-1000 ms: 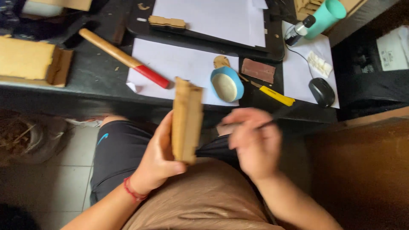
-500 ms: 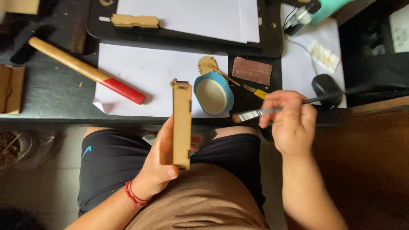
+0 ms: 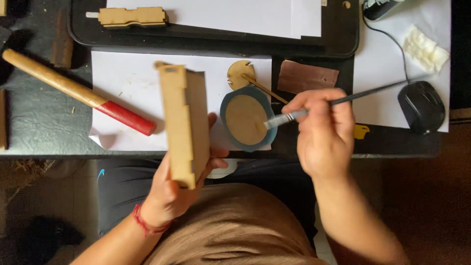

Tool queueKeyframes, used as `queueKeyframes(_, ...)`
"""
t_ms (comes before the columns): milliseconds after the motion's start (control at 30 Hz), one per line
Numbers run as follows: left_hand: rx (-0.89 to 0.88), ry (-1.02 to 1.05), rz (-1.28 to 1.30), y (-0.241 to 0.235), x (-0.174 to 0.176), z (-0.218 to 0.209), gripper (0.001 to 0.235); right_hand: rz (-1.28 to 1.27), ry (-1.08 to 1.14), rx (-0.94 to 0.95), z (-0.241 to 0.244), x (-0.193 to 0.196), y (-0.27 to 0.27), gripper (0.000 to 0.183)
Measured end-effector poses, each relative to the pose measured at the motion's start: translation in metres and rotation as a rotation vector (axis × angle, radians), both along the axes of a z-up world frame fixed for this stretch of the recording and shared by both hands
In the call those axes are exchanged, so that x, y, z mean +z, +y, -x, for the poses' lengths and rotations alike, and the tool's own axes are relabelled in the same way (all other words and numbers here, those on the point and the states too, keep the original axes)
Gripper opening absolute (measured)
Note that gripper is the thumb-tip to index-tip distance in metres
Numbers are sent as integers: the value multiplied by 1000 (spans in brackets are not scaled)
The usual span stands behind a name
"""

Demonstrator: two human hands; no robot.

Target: Applying varnish or glue to the edges and surfaces of laser-cut wooden box components using a paintbrush.

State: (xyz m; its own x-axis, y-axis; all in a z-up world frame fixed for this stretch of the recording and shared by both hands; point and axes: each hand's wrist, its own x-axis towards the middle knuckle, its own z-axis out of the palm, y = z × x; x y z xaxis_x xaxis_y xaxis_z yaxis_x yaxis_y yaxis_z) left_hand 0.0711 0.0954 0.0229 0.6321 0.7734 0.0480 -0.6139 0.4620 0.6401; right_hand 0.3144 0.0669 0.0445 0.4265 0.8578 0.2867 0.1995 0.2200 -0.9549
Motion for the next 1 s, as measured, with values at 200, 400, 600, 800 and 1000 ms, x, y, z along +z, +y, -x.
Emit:
queueKeyframes(200,-56,69,-74,-11,5,27,126,144,-104,38,-4,17,-1,27)
queueKeyframes(400,-31,170,-78,-21,-2,63,129,893,-643,115,13,30,17,38)
queueKeyframes(600,40,261,-117,-34,-8,92,133,294,-1088,41,43,49,1,47)
queueKeyframes(800,11,273,-205,-42,-15,107,127,110,-1285,20,64,114,-10,39)
queueKeyframes(1000,-116,342,-348,-44,-10,118,131,126,-1238,-124,75,126,-16,42)
